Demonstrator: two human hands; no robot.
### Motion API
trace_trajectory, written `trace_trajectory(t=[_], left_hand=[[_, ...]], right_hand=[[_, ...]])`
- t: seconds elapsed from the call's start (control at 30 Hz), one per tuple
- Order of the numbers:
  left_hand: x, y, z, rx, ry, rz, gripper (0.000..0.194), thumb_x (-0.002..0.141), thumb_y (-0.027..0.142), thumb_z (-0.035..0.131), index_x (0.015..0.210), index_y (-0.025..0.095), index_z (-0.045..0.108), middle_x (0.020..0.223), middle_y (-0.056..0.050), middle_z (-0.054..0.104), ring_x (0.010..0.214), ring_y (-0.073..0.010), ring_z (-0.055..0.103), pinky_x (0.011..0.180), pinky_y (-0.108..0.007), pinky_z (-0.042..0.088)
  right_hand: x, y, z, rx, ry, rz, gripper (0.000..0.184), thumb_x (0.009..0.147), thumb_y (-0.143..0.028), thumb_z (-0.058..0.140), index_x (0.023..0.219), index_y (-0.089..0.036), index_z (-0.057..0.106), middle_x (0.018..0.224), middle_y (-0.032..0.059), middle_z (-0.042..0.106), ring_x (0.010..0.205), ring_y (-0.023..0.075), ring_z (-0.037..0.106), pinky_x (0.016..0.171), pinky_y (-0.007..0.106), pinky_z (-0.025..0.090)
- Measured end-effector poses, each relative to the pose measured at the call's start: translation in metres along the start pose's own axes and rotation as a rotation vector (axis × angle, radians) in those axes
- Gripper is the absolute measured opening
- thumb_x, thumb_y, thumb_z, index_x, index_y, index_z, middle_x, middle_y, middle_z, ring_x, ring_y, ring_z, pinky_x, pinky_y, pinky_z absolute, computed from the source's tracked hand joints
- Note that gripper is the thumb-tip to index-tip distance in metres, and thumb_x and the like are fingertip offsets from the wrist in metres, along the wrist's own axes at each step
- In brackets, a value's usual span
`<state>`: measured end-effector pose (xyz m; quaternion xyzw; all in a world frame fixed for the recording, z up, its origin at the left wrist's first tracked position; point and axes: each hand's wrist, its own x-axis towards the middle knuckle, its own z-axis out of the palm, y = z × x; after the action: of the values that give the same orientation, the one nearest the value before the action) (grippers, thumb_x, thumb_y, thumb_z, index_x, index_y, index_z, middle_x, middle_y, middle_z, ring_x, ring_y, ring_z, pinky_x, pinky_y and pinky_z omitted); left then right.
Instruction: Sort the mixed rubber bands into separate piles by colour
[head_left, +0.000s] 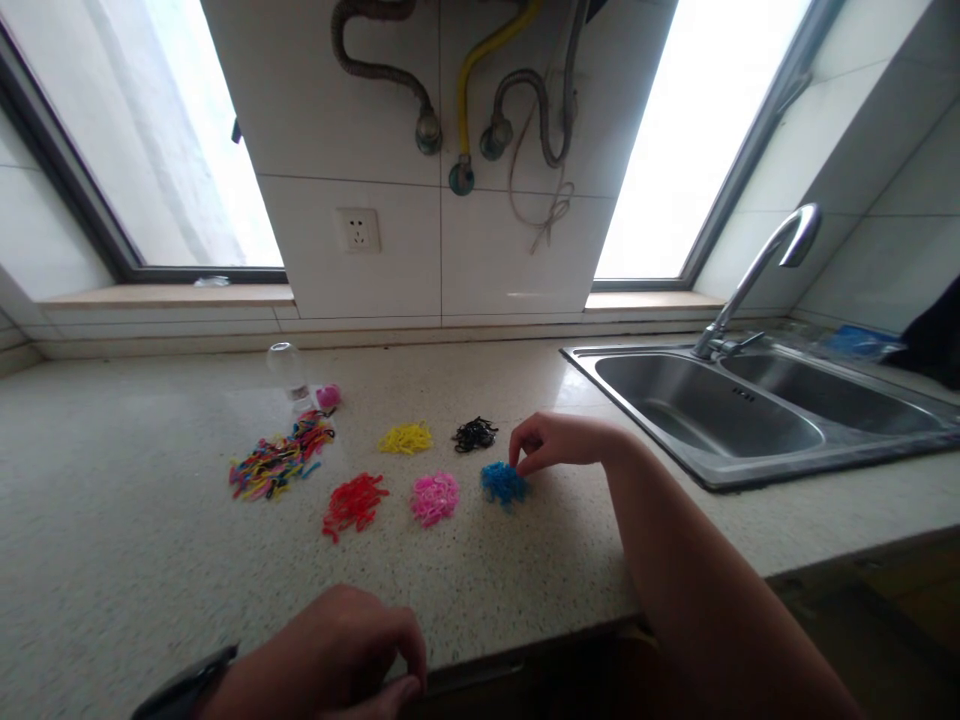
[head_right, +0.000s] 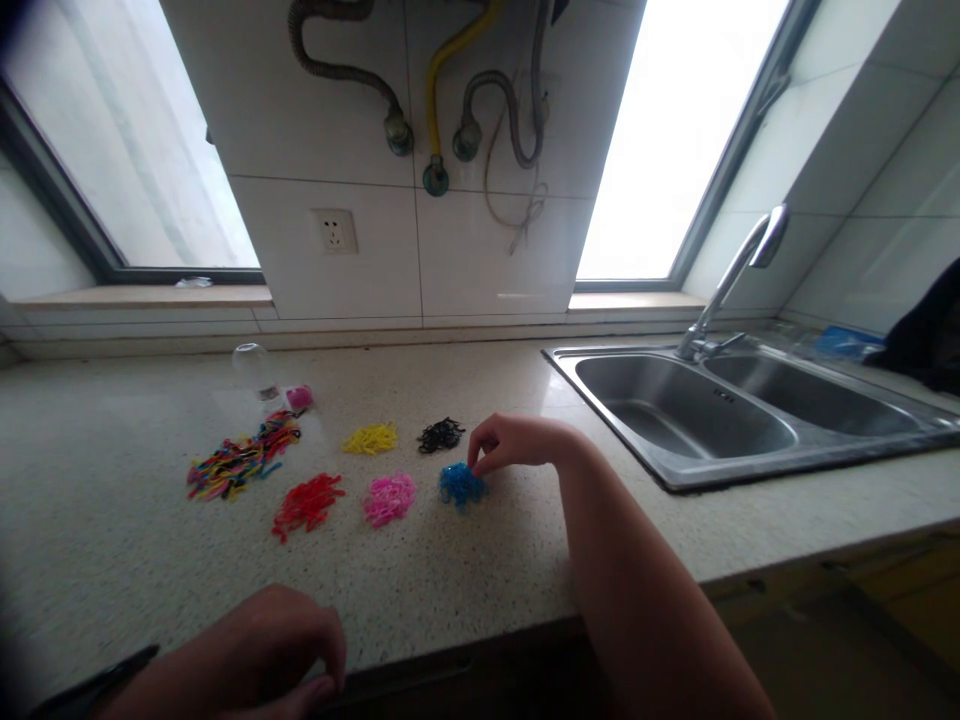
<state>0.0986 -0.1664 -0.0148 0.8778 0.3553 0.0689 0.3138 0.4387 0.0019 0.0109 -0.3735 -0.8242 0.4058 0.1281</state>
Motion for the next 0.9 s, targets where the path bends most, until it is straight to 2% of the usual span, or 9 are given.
trace_trajectory(t=[0.07,0.2,0.27,0.37,0.53,0.63,0.73,0.83,0.9], left_hand=[[0.001,0.001,-0.002,-0.016,-0.014,-0.011,0.013,0.086,0.024,0.057,0.093,0.024,0.068,0.079,0.001,0.066,0.071,-0.0121,0.056,0.066,-0.02,0.041],[0.003,0.001,-0.006,-0.072,-0.015,-0.048,0.014,0.089,0.027,0.055,0.093,0.022,0.068,0.074,0.001,0.06,0.067,-0.0109,0.05,0.063,-0.02,0.04],[0.004,0.0,-0.008,-0.12,-0.016,-0.033,0.016,0.09,0.029,0.055,0.094,0.021,0.068,0.068,0.003,0.055,0.061,-0.0097,0.045,0.058,-0.018,0.037],[0.005,-0.003,-0.017,-0.142,0.056,0.035,0.017,0.092,0.029,0.054,0.094,0.019,0.068,0.063,0.004,0.047,0.057,-0.0087,0.039,0.054,-0.018,0.033],[0.004,-0.029,-0.055,-0.078,0.371,0.0,0.019,0.094,0.027,0.049,0.094,0.016,0.064,0.067,0.004,0.046,0.058,-0.0085,0.038,0.054,-0.02,0.032],[-0.004,-0.074,-0.085,0.001,0.66,-0.147,0.025,0.094,0.037,0.051,0.097,0.015,0.064,0.065,0.004,0.046,0.058,-0.0098,0.039,0.053,-0.021,0.031],[-0.018,-0.134,-0.108,0.092,0.805,-0.294,0.032,0.091,0.045,0.054,0.096,0.015,0.065,0.062,0.003,0.049,0.056,-0.0111,0.042,0.052,-0.022,0.031],[-0.036,-0.185,-0.12,0.163,0.852,-0.414,0.038,0.091,0.047,0.05,0.1,0.015,0.068,0.062,0.003,0.052,0.056,-0.0128,0.045,0.053,-0.024,0.031],[-0.047,-0.206,-0.123,0.198,0.821,-0.449,0.041,0.09,0.048,0.048,0.103,0.015,0.069,0.06,0.003,0.051,0.056,-0.0138,0.046,0.054,-0.024,0.032]], right_hand=[[0.001,0.004,-0.006,0.075,0.138,0.01,0.02,0.074,-0.038,0.077,0.079,-0.019,0.074,0.057,-0.0046,0.054,0.05,0.0079,0.04,0.046,0.022,0.029],[0.009,0.026,-0.017,0.345,0.691,-0.01,0.032,0.082,-0.049,0.065,0.077,-0.018,0.063,0.053,-0.008,0.037,0.044,0.0069,0.027,0.043,0.024,0.019],[0.017,0.039,-0.017,0.376,0.864,0.002,0.035,0.082,-0.053,0.062,0.077,-0.018,0.06,0.052,-0.0089,0.034,0.043,0.0067,0.024,0.043,0.025,0.017],[0.03,0.054,-0.01,0.162,0.824,0.049,0.039,0.081,-0.055,0.059,0.076,-0.016,0.065,0.052,-0.0064,0.04,0.046,0.0089,0.03,0.046,0.026,0.022],[0.04,0.061,-0.001,-0.251,0.605,0.085,0.036,0.083,-0.049,0.057,0.073,-0.016,0.069,0.061,0.001,0.058,0.058,0.0141,0.046,0.058,0.029,0.035],[0.039,0.063,-0.004,-0.289,0.598,0.101,0.036,0.085,-0.048,0.054,0.077,-0.017,0.07,0.065,0.0022,0.062,0.061,0.0155,0.05,0.061,0.03,0.038],[0.038,0.065,-0.006,-0.277,0.591,0.096,0.034,0.084,-0.048,0.056,0.079,-0.018,0.072,0.066,0.003,0.064,0.063,0.0168,0.054,0.063,0.03,0.041],[0.038,0.063,-0.005,-0.268,0.59,0.1,0.034,0.083,-0.049,0.058,0.079,-0.019,0.073,0.065,0.0037,0.066,0.065,0.0184,0.056,0.064,0.03,0.043],[0.038,0.062,-0.004,-0.266,0.584,0.106,0.034,0.082,-0.05,0.059,0.078,-0.019,0.073,0.065,0.0041,0.066,0.065,0.019,0.058,0.065,0.031,0.044]])
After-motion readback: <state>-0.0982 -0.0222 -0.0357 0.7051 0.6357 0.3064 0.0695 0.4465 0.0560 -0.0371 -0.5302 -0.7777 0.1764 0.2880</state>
